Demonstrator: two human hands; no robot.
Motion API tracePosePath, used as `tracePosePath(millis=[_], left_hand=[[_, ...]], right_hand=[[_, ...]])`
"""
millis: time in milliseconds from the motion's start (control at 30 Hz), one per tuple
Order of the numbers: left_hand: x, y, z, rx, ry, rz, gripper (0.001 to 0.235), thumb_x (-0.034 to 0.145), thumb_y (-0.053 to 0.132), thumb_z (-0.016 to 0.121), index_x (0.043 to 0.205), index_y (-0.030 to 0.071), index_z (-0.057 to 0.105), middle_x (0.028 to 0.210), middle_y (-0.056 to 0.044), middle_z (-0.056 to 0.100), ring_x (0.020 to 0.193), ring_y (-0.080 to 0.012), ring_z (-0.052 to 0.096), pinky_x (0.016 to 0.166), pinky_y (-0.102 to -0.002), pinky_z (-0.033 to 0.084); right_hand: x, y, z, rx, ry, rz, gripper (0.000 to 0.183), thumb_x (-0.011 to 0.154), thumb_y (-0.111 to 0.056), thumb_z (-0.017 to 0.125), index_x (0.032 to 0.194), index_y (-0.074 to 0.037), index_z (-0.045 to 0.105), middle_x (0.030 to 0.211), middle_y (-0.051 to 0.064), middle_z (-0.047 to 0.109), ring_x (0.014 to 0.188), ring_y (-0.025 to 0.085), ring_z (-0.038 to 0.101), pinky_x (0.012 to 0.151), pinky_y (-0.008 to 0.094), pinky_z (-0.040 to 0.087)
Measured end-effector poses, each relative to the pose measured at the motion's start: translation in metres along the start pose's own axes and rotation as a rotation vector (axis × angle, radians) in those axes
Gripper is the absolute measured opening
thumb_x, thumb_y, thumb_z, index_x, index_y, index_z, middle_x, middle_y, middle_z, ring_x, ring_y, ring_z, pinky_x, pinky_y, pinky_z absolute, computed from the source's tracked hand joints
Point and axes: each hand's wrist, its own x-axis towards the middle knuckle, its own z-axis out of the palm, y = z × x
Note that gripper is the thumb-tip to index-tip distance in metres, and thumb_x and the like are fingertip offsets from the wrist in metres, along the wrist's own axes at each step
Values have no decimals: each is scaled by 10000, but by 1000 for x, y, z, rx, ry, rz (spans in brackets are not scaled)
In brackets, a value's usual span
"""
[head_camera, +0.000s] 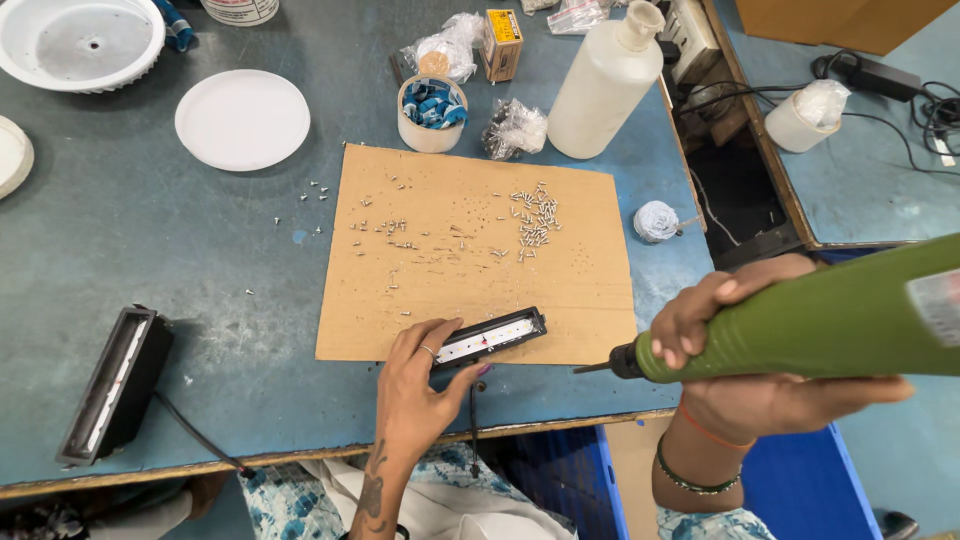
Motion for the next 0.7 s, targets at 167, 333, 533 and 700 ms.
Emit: tracePosePath(millis=[167,333,533,700], left_hand=[[8,-11,-15,-59,14,69,400,834,142,770,1218,55,703,1186,-148,699,1087,-332,661,905,-402,526],[33,-39,-41,130,155,-140,159,901,90,709,1055,85,748,1045,-77,729,890,-274,680,764,-378,532],[60,-51,-41,255,159,-27,109,844,88,742,950,73,758,963,-55,715,898,-293,651,766,-400,526],[77,-56,-37,271,137,-26,76,862,78,731,931,76,762,948,-49,706,892,-288,647,768,-401,522]], right_hand=[[-5,14,-2,22,0,11,1073,737,-962,446,1041,65,491,603,223,492,487,281,450,397,419,448],[-8,19,-7,53,107,47,1092,744,-977,457,961,94,463,611,226,460,513,278,418,461,416,388],[-6,22,1,-178,158,36,1048,712,-973,395,983,39,420,613,230,442,465,291,418,397,414,397],[-2,15,11,-227,151,36,1031,730,-966,373,994,30,407,614,235,444,453,281,412,391,404,390]])
